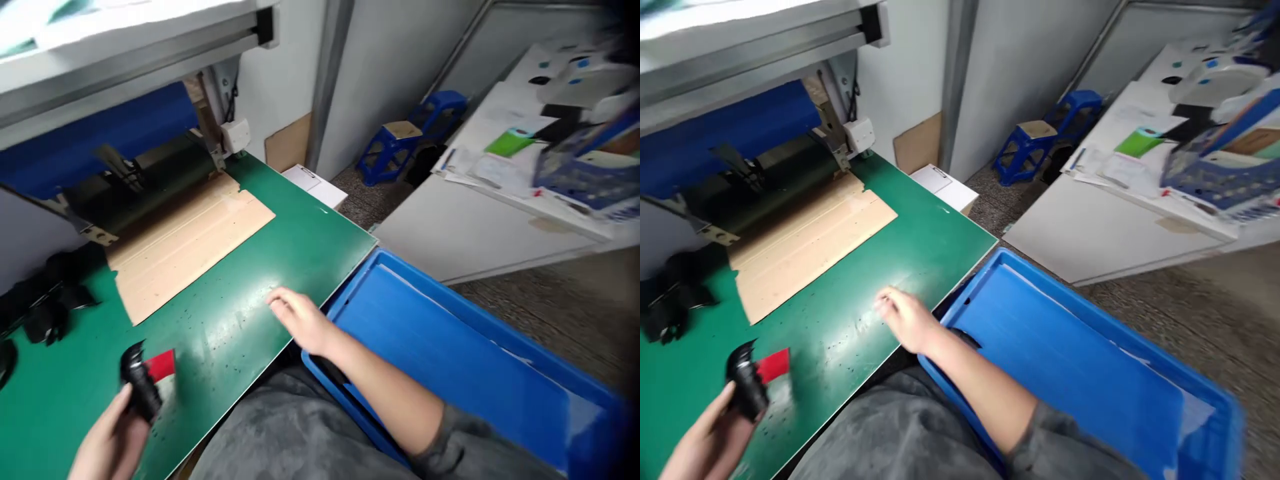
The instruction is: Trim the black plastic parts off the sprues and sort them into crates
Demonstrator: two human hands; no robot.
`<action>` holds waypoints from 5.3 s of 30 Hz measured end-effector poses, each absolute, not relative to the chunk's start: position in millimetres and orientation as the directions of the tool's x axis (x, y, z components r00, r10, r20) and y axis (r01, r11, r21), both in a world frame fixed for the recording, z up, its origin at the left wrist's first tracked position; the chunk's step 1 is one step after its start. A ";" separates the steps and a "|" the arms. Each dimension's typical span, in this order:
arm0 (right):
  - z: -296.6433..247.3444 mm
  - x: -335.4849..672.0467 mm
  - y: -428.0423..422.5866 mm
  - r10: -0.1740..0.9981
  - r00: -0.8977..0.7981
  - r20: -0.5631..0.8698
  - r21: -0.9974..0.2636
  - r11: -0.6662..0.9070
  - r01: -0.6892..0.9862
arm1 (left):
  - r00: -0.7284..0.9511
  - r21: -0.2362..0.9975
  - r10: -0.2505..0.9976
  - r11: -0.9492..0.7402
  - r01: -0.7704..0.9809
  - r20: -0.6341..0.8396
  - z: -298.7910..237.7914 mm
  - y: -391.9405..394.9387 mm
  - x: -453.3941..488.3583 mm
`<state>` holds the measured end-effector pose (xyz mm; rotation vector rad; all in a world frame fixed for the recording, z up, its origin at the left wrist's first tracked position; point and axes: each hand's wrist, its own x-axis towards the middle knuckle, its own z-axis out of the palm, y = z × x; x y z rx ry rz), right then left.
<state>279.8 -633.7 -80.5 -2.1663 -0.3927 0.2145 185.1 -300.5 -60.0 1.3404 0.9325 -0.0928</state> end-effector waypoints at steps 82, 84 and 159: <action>-40.9 229.3 -362.3 0.769 0.602 0.215 -0.953 0.030 0.302 | 0.847 0.779 0.473 0.616 -0.121 -0.243 -26.9 -223.1 106.3; -40.9 225.7 -360.9 0.746 0.582 0.324 -0.900 0.054 0.432 | 0.858 0.788 0.450 0.609 -0.093 -0.247 -29.1 -223.5 108.1; -47.4 233.3 -363.9 0.876 0.425 0.228 -0.737 -0.129 0.663 | 0.921 0.936 0.329 0.338 0.094 -0.211 -45.0 -222.5 97.0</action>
